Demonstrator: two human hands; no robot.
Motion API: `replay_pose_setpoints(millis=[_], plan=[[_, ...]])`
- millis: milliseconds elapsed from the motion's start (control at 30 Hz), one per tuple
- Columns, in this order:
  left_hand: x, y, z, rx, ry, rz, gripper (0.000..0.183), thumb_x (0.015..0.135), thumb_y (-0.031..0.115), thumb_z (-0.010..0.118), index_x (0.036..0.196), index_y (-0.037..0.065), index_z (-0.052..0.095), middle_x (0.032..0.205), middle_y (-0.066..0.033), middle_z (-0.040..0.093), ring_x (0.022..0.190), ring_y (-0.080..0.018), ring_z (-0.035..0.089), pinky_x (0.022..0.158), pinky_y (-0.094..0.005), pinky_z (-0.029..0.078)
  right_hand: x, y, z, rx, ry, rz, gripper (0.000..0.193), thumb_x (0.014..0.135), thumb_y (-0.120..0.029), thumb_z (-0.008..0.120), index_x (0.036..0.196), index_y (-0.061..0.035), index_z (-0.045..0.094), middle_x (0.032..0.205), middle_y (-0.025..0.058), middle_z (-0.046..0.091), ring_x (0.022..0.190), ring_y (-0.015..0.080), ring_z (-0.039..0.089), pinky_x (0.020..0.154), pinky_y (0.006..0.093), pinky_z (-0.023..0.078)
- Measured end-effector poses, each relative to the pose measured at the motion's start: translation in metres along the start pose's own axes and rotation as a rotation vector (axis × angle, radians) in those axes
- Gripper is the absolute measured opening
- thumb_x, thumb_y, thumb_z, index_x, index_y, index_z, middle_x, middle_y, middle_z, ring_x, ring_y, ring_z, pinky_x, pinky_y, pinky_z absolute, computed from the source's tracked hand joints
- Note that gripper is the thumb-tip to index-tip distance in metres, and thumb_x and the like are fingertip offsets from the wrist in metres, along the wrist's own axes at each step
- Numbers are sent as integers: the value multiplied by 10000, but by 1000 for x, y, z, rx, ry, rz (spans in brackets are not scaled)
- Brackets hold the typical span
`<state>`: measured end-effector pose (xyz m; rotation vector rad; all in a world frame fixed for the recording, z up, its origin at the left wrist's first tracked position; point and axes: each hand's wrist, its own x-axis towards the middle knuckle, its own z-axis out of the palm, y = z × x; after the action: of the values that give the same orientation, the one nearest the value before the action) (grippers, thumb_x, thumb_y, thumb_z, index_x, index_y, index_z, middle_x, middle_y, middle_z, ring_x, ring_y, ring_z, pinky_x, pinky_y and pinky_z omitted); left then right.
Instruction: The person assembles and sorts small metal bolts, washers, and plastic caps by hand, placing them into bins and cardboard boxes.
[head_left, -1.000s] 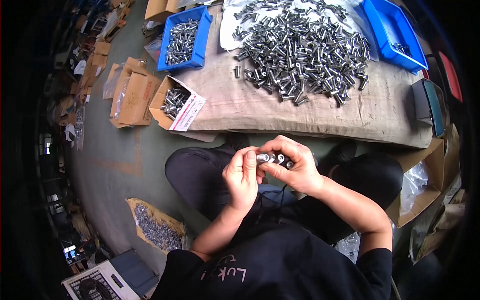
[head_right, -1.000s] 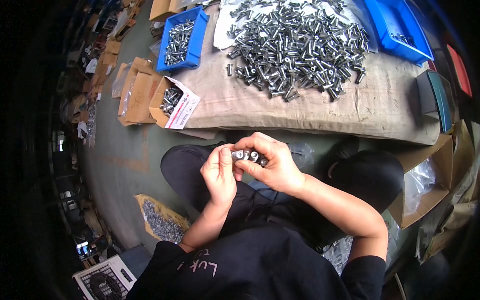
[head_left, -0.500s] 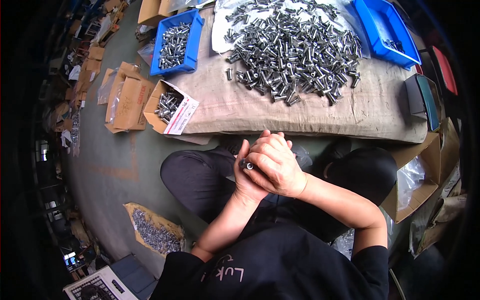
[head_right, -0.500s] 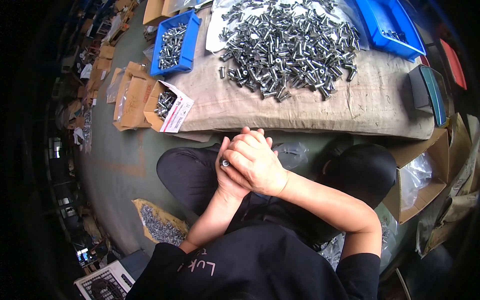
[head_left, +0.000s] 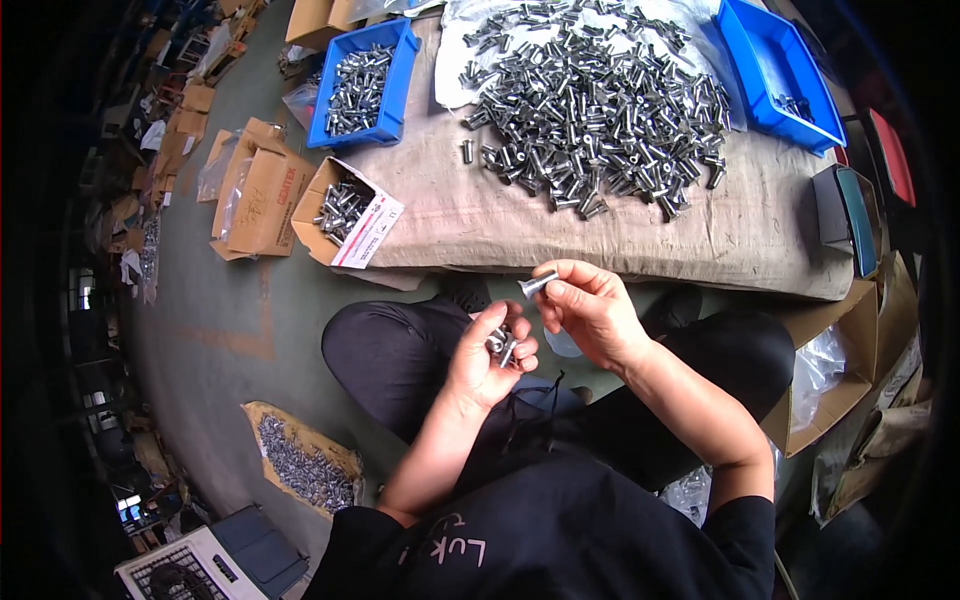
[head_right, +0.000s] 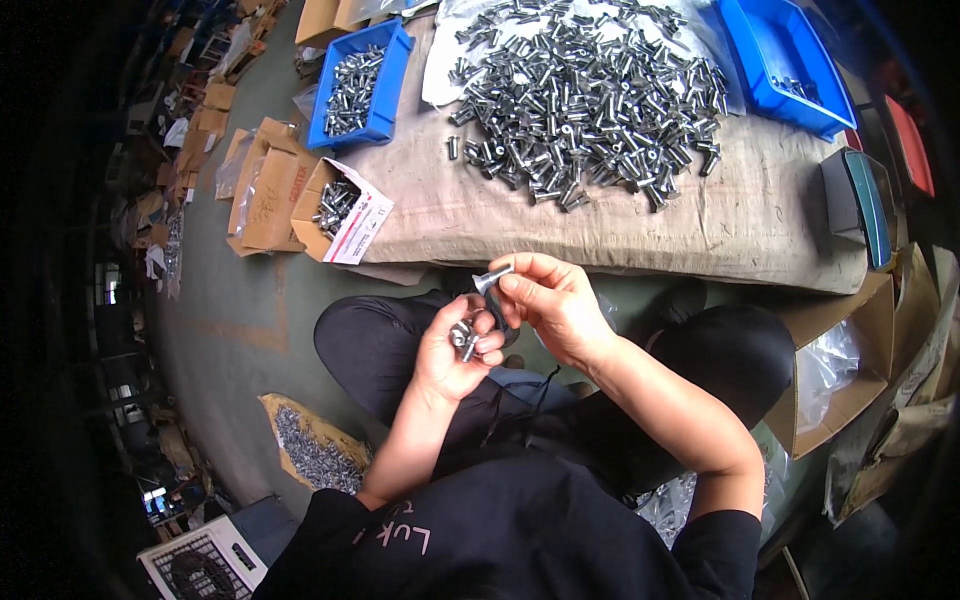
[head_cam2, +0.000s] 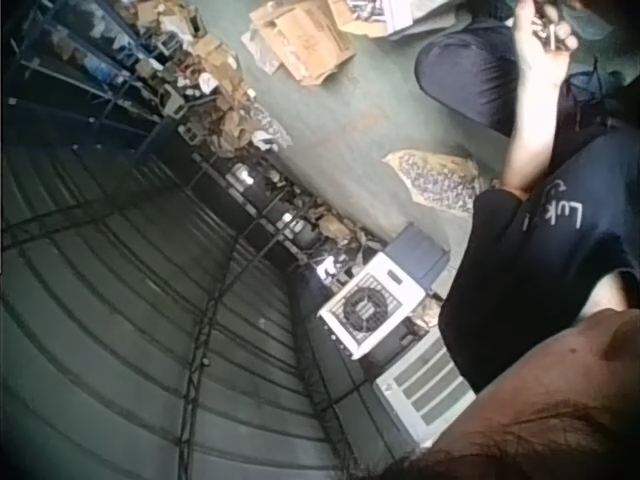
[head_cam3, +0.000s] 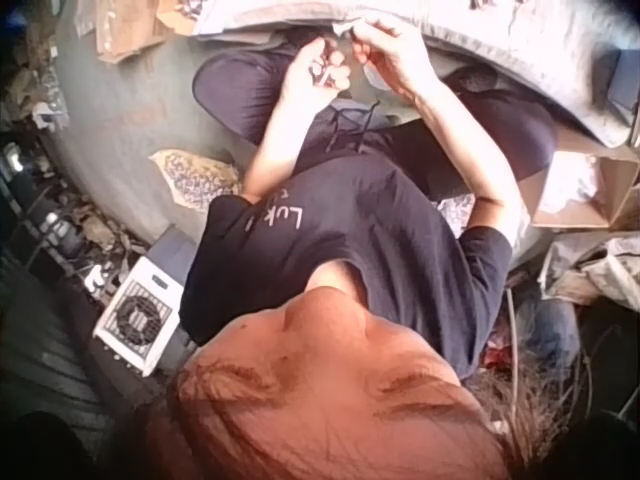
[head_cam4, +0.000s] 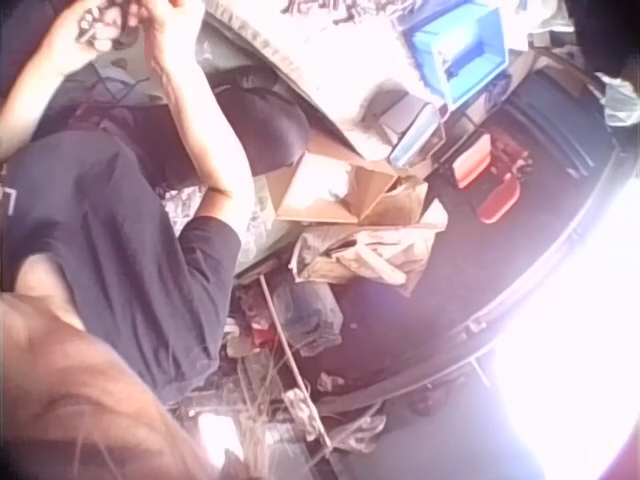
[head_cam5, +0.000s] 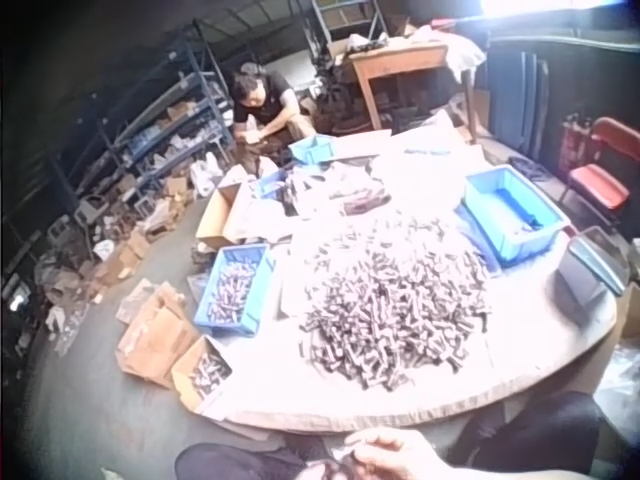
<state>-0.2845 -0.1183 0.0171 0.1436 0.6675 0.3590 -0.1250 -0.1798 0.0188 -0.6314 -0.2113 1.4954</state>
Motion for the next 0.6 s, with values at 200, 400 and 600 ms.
replay_pose_setpoints(millis=[200,400,600], plan=[[-19,11,29,275,-32,213,301,831,116,552,1112,19,502,868,-85,578,684,-150,540,595,-280,466,-4,2,5,-145,-2,-78,213,801,-32,584,1010,8,578,791,55,593,640,104,523,595,222,436],[-21,6,32,445,5,388,289,799,58,595,1076,7,528,860,-76,580,678,-121,543,576,-246,460,-11,-4,19,-333,-36,-153,219,791,7,583,1010,14,591,827,51,582,680,112,535,624,225,446],[-20,4,32,579,-28,596,277,763,-21,604,1036,-12,559,827,-65,581,639,-98,534,574,-225,456,-14,-4,17,-391,-50,-118,220,822,-81,585,1020,15,585,798,47,606,653,84,549,625,207,457]])
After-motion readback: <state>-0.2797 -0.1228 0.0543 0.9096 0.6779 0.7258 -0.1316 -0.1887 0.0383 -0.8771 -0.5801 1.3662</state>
